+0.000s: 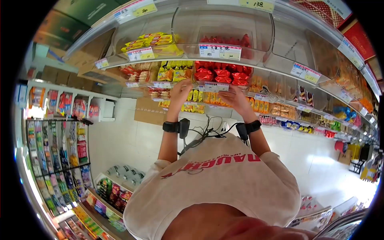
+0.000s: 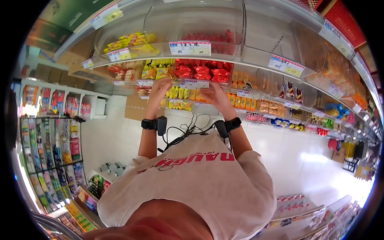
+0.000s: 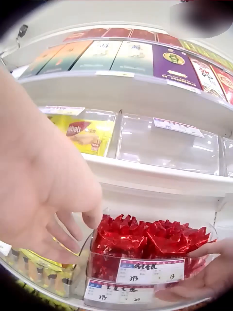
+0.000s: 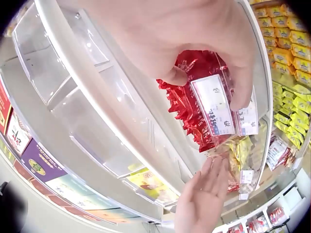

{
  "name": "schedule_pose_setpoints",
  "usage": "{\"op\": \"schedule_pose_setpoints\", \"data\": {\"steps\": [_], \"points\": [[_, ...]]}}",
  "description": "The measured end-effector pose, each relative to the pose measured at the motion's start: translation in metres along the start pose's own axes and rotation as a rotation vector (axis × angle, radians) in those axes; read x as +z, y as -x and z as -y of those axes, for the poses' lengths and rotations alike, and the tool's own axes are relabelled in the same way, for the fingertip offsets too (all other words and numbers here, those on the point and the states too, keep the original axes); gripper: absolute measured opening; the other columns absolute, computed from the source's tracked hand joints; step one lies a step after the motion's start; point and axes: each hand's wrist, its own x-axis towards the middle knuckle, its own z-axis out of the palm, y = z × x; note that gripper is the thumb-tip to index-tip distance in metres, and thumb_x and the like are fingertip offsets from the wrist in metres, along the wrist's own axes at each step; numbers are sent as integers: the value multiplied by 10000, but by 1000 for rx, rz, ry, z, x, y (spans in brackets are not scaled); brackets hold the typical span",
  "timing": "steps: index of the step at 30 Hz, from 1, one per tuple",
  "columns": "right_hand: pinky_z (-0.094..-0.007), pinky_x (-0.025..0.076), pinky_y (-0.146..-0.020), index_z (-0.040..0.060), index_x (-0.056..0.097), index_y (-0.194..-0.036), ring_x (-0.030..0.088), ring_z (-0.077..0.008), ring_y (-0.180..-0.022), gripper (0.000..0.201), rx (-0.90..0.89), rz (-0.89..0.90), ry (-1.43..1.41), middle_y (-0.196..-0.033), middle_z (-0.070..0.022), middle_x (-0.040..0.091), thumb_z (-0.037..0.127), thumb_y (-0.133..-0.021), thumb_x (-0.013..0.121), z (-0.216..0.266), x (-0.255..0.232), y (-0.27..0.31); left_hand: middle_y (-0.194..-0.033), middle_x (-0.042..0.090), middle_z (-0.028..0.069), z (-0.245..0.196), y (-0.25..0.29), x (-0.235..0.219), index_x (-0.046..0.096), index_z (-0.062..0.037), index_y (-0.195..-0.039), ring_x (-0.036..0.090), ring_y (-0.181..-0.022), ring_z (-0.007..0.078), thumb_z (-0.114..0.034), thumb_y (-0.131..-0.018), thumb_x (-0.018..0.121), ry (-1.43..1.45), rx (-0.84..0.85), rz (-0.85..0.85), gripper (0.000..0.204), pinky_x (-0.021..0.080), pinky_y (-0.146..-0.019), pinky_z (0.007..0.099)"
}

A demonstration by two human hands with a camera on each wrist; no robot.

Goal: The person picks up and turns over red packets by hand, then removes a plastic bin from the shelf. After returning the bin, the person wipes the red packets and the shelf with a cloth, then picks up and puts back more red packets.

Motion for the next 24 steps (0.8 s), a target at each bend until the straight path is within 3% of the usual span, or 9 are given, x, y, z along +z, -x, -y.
{"op": "schedule_pose_setpoints", "data": {"steps": [3, 6, 8, 9, 12, 13, 16, 20, 24], "points": [[-416, 543, -1036, 31, 506, -1325, 666, -364, -1165, 438, -17, -50, 79, -1255, -277, 656, 362, -1043, 553, -7, 2, -7, -1170, 699, 105, 11, -26, 2, 610, 16, -1328, 684, -1049, 170, -249, -1000, 652, -27, 39, 95, 424, 553, -924, 307], [-402, 545, -1025, 30, 519, -1338, 654, -341, -1193, 458, -21, -148, 171, -1321, -290, 627, 388, -1051, 534, -26, 2, -1, -1107, 703, 101, -42, -20, 6, 612, 21, -1318, 686, -959, 141, -261, -1000, 646, -147, -16, 103, 426, 550, -819, 280], [-393, 558, -996, 43, 530, -1318, 675, -322, -1162, 450, -89, -277, 238, -1309, -282, 642, 404, -1049, 536, -11, 35, 5, -1017, 708, 96, 0, -59, 2, 629, 38, -1261, 682, -855, 145, -295, -996, 655, -171, 47, 220, 426, 520, -723, 286], [-377, 579, -942, 59, 536, -1286, 709, -300, -1076, 394, -116, -339, 258, -1198, -216, 705, 363, -1039, 574, -14, 37, 6, -996, 711, 100, 5, -65, 4, 635, 41, -1243, 683, -837, 153, -300, -994, 655, -132, 57, 249, 422, 515, -713, 296], [-364, 580, -908, 59, 548, -1247, 715, -269, -1007, 313, -523, -623, 367, -1084, -136, 718, 274, -1029, 611, -37, 14, -3, -902, 688, 142, 7, -73, 4, 644, 47, -1143, 663, -806, 231, -270, -992, 636, -233, 255, 248, 352, 509, -720, 372], [-349, 564, -901, 47, 559, -1216, 693, -237, -993, 261, -676, -588, 376, -1044, -76, 686, 212, -1025, 625, -36, 5, -1, -898, 673, 165, 10, -79, 5, 643, 46, -1126, 648, -826, 273, -264, -990, 629, -226, 270, 245, 338, 503, -743, 401], [-369, 560, -831, 4, 560, -1177, 656, -232, -963, 274, -1168, -993, 1025, -1067, -101, 650, 188, -999, 659, -22, 9, 13, -893, 637, 214, 15, -87, 10, 637, 45, -1082, 612, -869, 367, -245, -986, 613, -242, 305, 227, 306, 490, -790, 467], [-382, 548, -843, -44, 619, -1175, 665, -259, -934, 327, -1160, -1082, 1217, -1057, -156, 671, 203, -971, 685, 10, 14, 18, -882, 615, 225, 7, -93, 13, 641, 56, -1000, 589, -871, 401, -225, -966, 614, -279, 344, 171, 284, 479, -778, 494], [-400, 554, -782, -50, 693, -1120, 707, -319, -852, 329, -976, -848, 1117, -979, -209, 714, 241, -972, 658, 40, 1, -4, -872, 654, 230, 14, -111, 17, 661, 55, -917, 594, -877, 413, -230, -929, 639, -292, 325, 195, 286, 479, -787, 497]]}}
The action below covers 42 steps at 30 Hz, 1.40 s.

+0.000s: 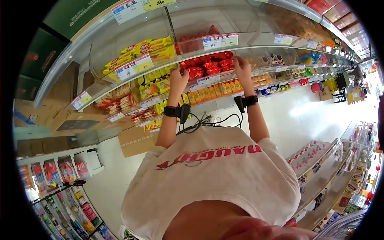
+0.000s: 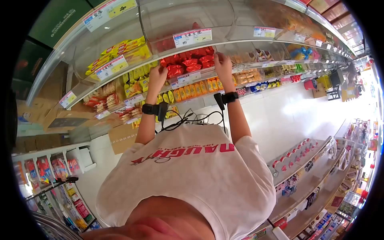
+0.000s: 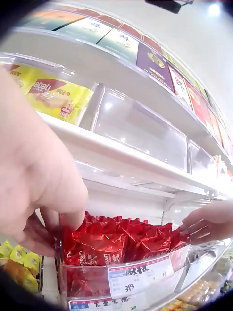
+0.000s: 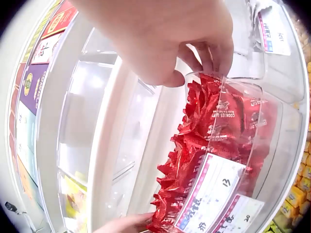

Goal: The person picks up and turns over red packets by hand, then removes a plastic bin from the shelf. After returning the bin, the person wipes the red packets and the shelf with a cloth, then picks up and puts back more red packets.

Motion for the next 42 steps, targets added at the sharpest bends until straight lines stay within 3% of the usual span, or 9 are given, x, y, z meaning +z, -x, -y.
{"op": "schedule_pose_setpoints", "data": {"steps": [8, 14, 21, 25, 28, 35, 36, 38, 42], "points": [[-489, 538, -759, 5, 733, -1038, 675, -444, -836, 285, -230, -173, 329, -879, -254, 696, 253, -981, 604, -17, 28, -12, -833, 657, 284, -5, -7, 4, 665, 64, -856, 600, -884, 466, -233, -913, 615, -94, 18, -85, 306, 462, -776, 533], [-550, 513, -737, 4, 720, -1020, 649, -503, -851, 311, -61, -243, 212, -872, -276, 688, 276, -1005, 568, 25, 38, -8, -726, 576, 308, -22, -7, 0, 577, 86, -801, 543, -701, 505, -156, -951, 560, -37, 77, -175, 286, 416, -669, 558], [-501, 525, -719, -22, 728, -1043, 657, -504, -854, 314, -44, -316, 72, -871, -307, 680, 250, -1013, 574, 39, 47, -15, -754, 587, 204, -32, -10, 1, 619, 55, -906, 557, -666, 362, -149, -1016, 534, -132, 80, -273, 247, 418, -627, 494], [-471, 533, -730, -41, 723, -1053, 671, -488, -876, 311, -136, -396, 0, -899, -305, 690, 233, -1020, 580, 41, 52, -10, -803, 623, 217, -27, -9, 14, 670, 62, -1065, 575, -699, 380, -128, -1004, 554, 99, 99, -394, 231, 454, -667, 483], [-473, 536, -733, -43, 721, -1060, 676, -485, -877, 316, -127, -365, 3, -901, -302, 694, 236, -1022, 577, 38, 49, -5, -836, 647, 234, -30, -8, 11, 673, 62, -1064, 602, -734, 393, -87, -965, 565, -50, 95, -404, 209, 458, -677, 486], [-495, 525, -814, -45, 687, -1133, 662, -484, -943, 250, -140, -241, 53, -992, -301, 691, 101, -997, 536, 16, 40, 7, -892, 723, 156, 0, -22, 0, 653, 50, -1070, 693, -805, 282, -89, -871, 602, -56, -76, -166, 248, 519, -753, 391], [-504, 519, -797, -45, 682, -1106, 655, -475, -903, 225, -145, -226, 46, -937, -276, 687, 74, -969, 549, 23, 36, 9, -972, 719, 178, -13, -25, -9, 634, 36, -1123, 694, -882, 297, -101, -880, 602, -113, -112, -74, 281, 523, -789, 402], [-507, 516, -766, -30, 678, -1107, 641, -468, -859, 231, -351, -298, 256, -897, -247, 676, 85, -930, 583, 10, 39, 3, -1041, 697, 222, 5, -42, -5, 618, 18, -1162, 681, -947, 345, -138, -897, 596, -118, 154, -185, 309, 515, -825, 432], [-514, 507, -793, 5, 714, -1038, 622, -454, -880, 210, -239, -224, 264, -925, -232, 664, 138, -901, 627, 7, 29, -5, -1015, 670, 282, 2, -51, -10, 612, 13, -1183, 630, -947, 484, -141, -894, 598, -341, 127, -139, 327, 495, -817, 546]]}}
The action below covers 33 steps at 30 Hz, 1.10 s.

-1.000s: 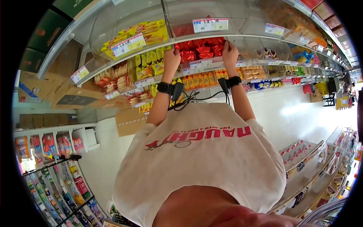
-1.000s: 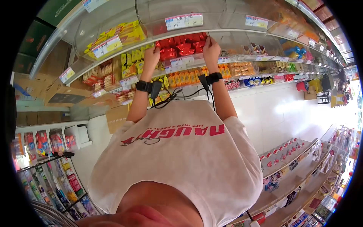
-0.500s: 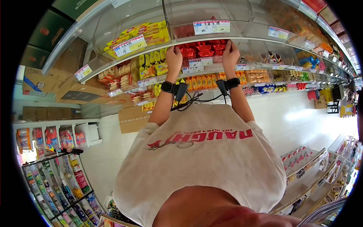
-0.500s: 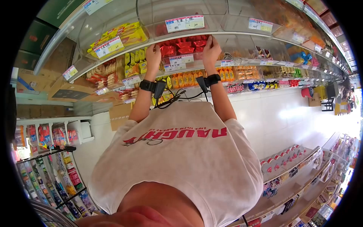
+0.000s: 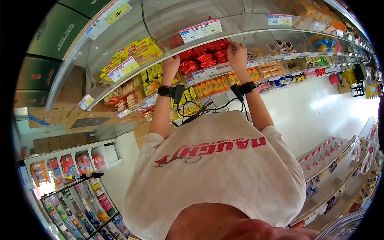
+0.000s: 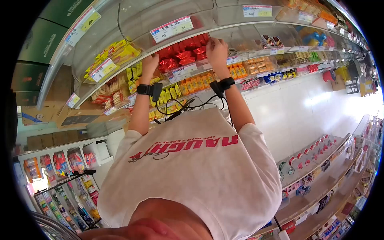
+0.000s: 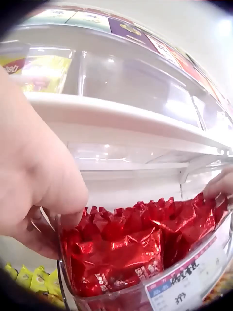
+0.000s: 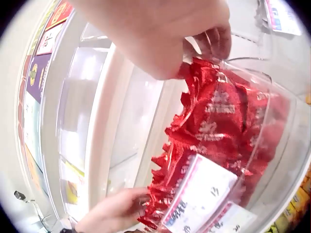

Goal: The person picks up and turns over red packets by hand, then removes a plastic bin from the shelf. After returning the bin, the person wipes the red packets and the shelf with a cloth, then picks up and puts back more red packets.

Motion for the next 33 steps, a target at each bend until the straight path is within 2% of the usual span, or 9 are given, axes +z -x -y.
{"op": "schedule_pose_setpoints", "data": {"steps": [2, 7, 10, 11, 14, 17, 21, 30, 33], "points": [[-516, 503, -810, 20, 733, -991, 617, -445, -897, 196, 106, 159, -33, -948, -235, 660, 165, -895, 643, -9, 2, -9, -1017, 669, 284, -7, 6, 2, 612, 13, -1174, 630, -962, 487, -158, -897, 611, -88, 52, -77, 326, 497, -832, 556], [-504, 514, -797, 12, 746, -984, 634, -444, -864, 190, 8, -75, -12, -920, -228, 670, 150, -935, 624, 2, 14, 2, -1061, 686, 292, -5, 2, 9, 656, 5, -1172, 642, -987, 488, -156, -920, 623, -58, -5, -170, 301, 509, -834, 480], [-506, 514, -806, 13, 740, -1028, 637, -449, -889, 203, 45, -141, -111, -950, -232, 681, 151, -960, 608, 9, 18, 6, -973, 668, 281, 2, -1, 8, 631, 49, -1121, 629, -920, 487, -146, -944, 618, 68, 9, -145, 263, 494, -809, 537], [-508, 515, -807, 15, 738, -1041, 639, -453, -896, 209, 47, -148, -129, -960, -237, 684, 157, -968, 603, 11, 18, 4, -1039, 672, 285, 4, -3, 7, 637, 56, -1147, 620, -971, 483, -147, -952, 621, 186, -180, -45, 282, 486, -866, 514], [-525, 518, -782, 17, 730, -1060, 644, -473, -889, 227, 78, -128, -144, -947, -255, 692, 178, -992, 585, 18, 16, 1, -1138, 665, 291, 11, -1, 11, 634, 52, -1199, 603, -1065, 479, -145, -956, 628, 216, -94, -147, 312, 471, -938, 489], [-541, 518, -735, 18, 725, -1079, 640, -499, -852, 251, 149, -76, -153, -883, -269, 685, 205, -1011, 573, 24, 10, -3, -1095, 726, 184, -2, 0, 9, 665, 19, -1223, 662, -962, 252, -163, -959, 655, 249, -77, -244, 321, 496, -868, 373], [-531, 510, -678, 10, 723, -1093, 633, -512, -811, 284, 136, -126, -230, -809, -280, 668, 243, -1024, 575, 33, 8, -11, -1348, 646, 129, -38, 7, -9, 624, 52, -1300, 589, -1197, 220, -141, -939, 704, 541, -260, -244, 417, 425, -1045, 330], [-415, 459, -557, -80, 694, -975, 602, -312, -543, 295, 241, -92, -378, -673, -257, 612, 208, -989, 630, 54, -13, -26, -1321, 631, 118, -67, 20, -9, 567, 29, -1341, 612, -1161, 203, -69, -916, 736, 1108, -371, -392, 467, 494, -991, 324], [-401, 446, -557, -91, 683, -968, 527, -210, -538, 300, 161, -154, -357, -655, -236, 602, 205, -987, 637, 45, -5, -28, -1411, 547, 99, -40, 13, -5, 443, -1, -1443, 584, -1190, 194, -180, -961, 726, 1220, -378, -268, 587, 492, -1021, 362]]}}
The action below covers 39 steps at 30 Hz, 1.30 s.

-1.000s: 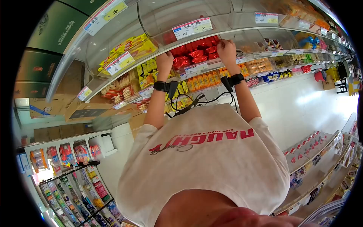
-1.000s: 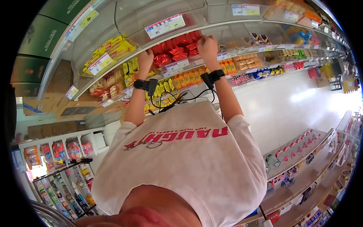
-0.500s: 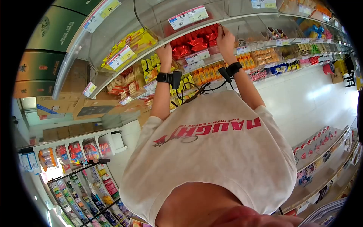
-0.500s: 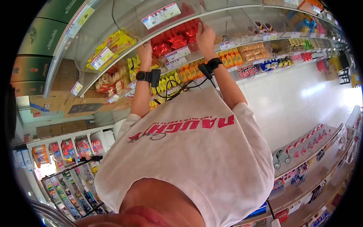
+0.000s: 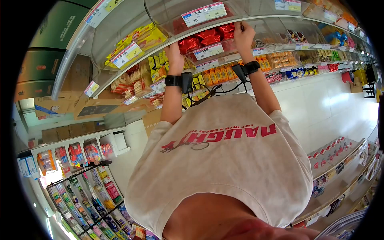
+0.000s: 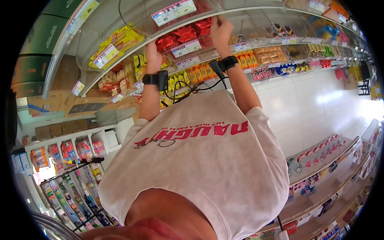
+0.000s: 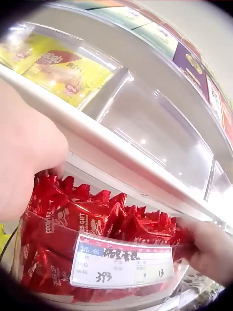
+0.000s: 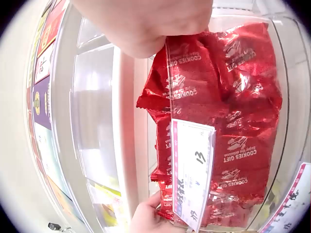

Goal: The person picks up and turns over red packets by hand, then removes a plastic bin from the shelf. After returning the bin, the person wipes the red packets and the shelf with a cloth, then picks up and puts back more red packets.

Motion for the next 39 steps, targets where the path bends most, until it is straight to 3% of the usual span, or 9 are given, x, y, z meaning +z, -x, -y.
{"op": "schedule_pose_setpoints", "data": {"steps": [6, 9, 13, 19, 22, 25, 31, 35, 39], "points": [[-362, 422, -562, -92, 685, -1026, 407, -118, -620, 302, 96, -1, -98, -621, -151, 548, 204, -983, 648, 7, 1, 3, -1426, 552, 86, 13, -7, -19, 477, -21, -1441, 582, -1225, 200, -304, -1032, 617, 55, -180, 227, 517, 493, -1019, 351], [-353, 423, -562, -89, 686, -1077, 409, -112, -619, 308, 107, 9, -44, -617, -144, 543, 202, -982, 652, 9, -5, 4, -1430, 563, 78, 6, 12, -7, 468, -42, -1477, 595, -1223, 205, -336, -1042, 593, 5, -139, 144, 540, 493, -1017, 344], [-322, 460, -595, -73, 701, -1146, 476, -86, -649, 363, 89, -14, -48, -672, -127, 658, 254, -991, 677, 6, -7, 12, -1319, 667, 61, -8, 31, 0, 580, -73, -1369, 662, -1155, 205, -283, -1061, 551, 84, -189, 95, 375, 516, -992, 367], [-275, 523, -806, -56, 722, -1190, 651, -91, -918, 341, 94, 26, -164, -1015, -137, 779, 233, -1019, 659, 9, -19, 24, -1429, 587, 55, -13, 42, -4, 488, -63, -1480, 570, -1294, 201, -289, -1067, 543, 45, -113, 185, 473, 473, -1056, 376], [-266, 521, -824, -57, 717, -1206, 651, -95, -939, 332, 96, 52, -145, -1058, -127, 775, 213, -1026, 651, 16, -28, 30, -1484, 534, 59, -15, 51, -7, 441, -60, -1521, 524, -1341, 197, -294, -1059, 565, 17, -150, 166, 533, 439, -1089, 368], [-291, 523, -758, -66, 715, -1181, 612, -90, -820, 335, 67, 18, -127, -928, -137, 774, 222, -1018, 658, 24, -37, 38, -1489, 527, 65, -33, 74, 0, 439, -57, -1524, 530, -1328, 197, -286, -1046, 594, -79, -175, 116, 552, 434, -1088, 362], [-255, 504, -761, -65, 710, -1205, 588, -63, -851, 330, 115, 28, -193, -967, -90, 765, 208, -1031, 641, 41, -53, 55, -1512, 499, 81, -29, 89, -13, 393, -44, -1553, 491, -1362, 192, -340, -1049, 603, -53, -157, 179, 621, 404, -1113, 336], [-226, 444, -677, -62, 712, -1208, 519, -34, -792, 320, 210, 41, -123, -889, -13, 701, 197, -1039, 631, 52, -65, 66, -1551, 451, 96, -47, 111, -7, 373, -30, -1564, 450, -1402, 191, -344, -1063, 578, -93, -212, 102, 626, 376, -1145, 332], [-217, 362, -594, -52, 715, -1214, 439, -22, -725, 312, 203, 41, -106, -803, 39, 618, 194, -1041, 628, 56, -76, 74, -1564, 429, 94, -48, 122, -18, 354, -22, -1573, 414, -1431, 189, -357, -1070, 559, -77, -202, 192, 638, 349, -1169, 333]]}}
